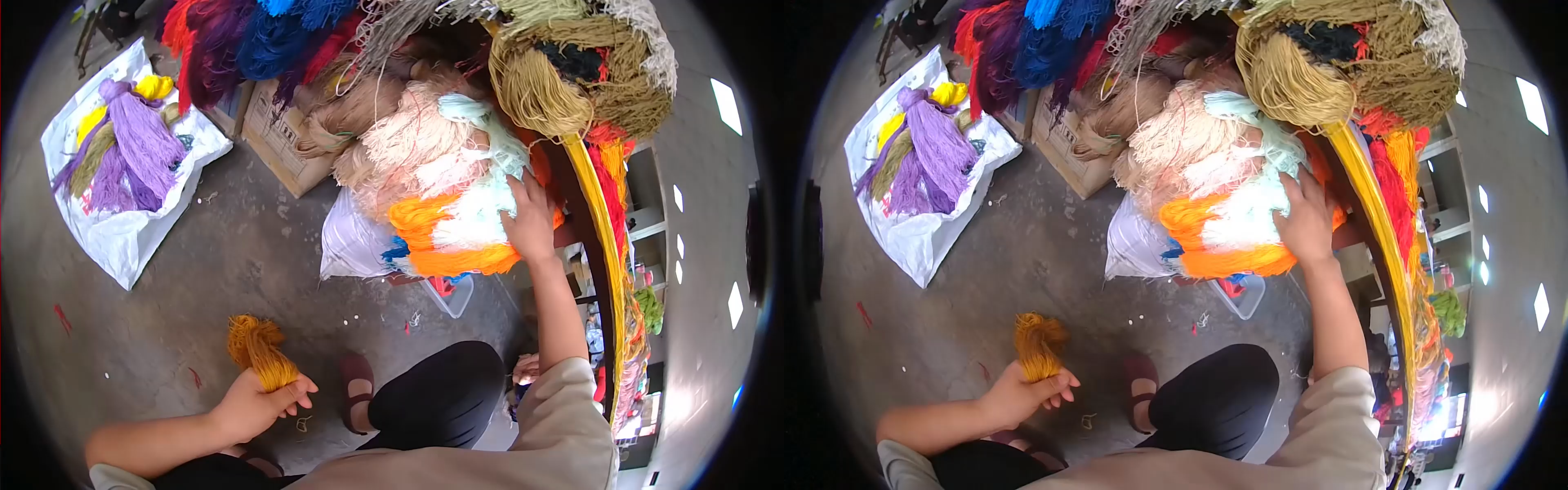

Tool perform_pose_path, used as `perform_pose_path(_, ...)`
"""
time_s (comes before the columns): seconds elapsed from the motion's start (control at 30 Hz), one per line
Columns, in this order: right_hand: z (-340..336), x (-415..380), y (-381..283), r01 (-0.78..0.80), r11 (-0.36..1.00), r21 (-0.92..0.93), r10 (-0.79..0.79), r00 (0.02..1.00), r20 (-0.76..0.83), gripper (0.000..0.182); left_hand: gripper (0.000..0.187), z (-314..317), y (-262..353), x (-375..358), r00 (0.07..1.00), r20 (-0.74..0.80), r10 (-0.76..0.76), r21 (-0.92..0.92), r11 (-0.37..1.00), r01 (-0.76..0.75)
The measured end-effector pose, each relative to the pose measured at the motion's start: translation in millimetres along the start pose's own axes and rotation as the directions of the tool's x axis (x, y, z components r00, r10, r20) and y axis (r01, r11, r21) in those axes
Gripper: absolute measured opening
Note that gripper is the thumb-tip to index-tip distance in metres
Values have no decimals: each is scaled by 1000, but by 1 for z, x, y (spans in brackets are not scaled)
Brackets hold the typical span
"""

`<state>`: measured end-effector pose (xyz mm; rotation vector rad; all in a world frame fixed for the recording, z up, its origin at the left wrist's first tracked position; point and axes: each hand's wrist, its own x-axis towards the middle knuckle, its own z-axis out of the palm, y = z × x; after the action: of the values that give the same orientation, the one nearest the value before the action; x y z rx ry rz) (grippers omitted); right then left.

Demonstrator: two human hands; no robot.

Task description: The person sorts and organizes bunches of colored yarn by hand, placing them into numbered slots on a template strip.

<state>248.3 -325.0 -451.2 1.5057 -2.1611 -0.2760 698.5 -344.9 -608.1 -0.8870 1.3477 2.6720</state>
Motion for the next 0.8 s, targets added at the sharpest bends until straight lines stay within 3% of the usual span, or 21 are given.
perform_pose_path(0.2, 8, -9, 20, 131, 988, 88, -126, 990, -58, 64, 22, 2, 3, -2, 999, -31, -11, -39, 999, 9)
perform_pose_path(0.27, 0, -13, 19, 238, 971, 0, -238, 971, -20, 65, 22, 2, 2, -4, 1000, -26, 14, -60, 998, -16)
perform_pose_path(0.4, -8, -15, 3, 200, 979, 35, -201, 979, 43, 70, 24, -5, -4, -2, 999, -43, 14, -15, 1000, -15)
perform_pose_path(0.47, -22, -6, -19, 184, 980, -69, -179, 981, 80, 73, 24, -4, -4, 0, 999, -35, 27, -33, 999, -28)
perform_pose_path(0.53, -35, 8, -45, 308, 946, 103, -313, 949, 33, 75, 24, -4, -3, 2, 999, -36, 36, -17, 999, -37)
perform_pose_path(0.57, -42, 16, -66, 358, 920, 160, -355, 934, -51, 66, 24, -4, -3, 3, 999, -30, 36, 4, 999, -35)
perform_pose_path(0.67, -24, 60, -102, 535, 834, 133, -496, 834, -243, 54, 24, -2, -4, 6, 998, -4, 55, -2, 998, -55)
perform_pose_path(0.73, -7, 93, -117, 547, 833, 83, -517, 823, -236, 56, 24, 1, 0, 4, 999, -11, 51, 6, 999, -51)
perform_pose_path(0.8, -2, 105, -122, 449, 893, -38, -449, 881, -152, 60, 24, 0, -1, 3, 999, -17, 42, 12, 999, -42)
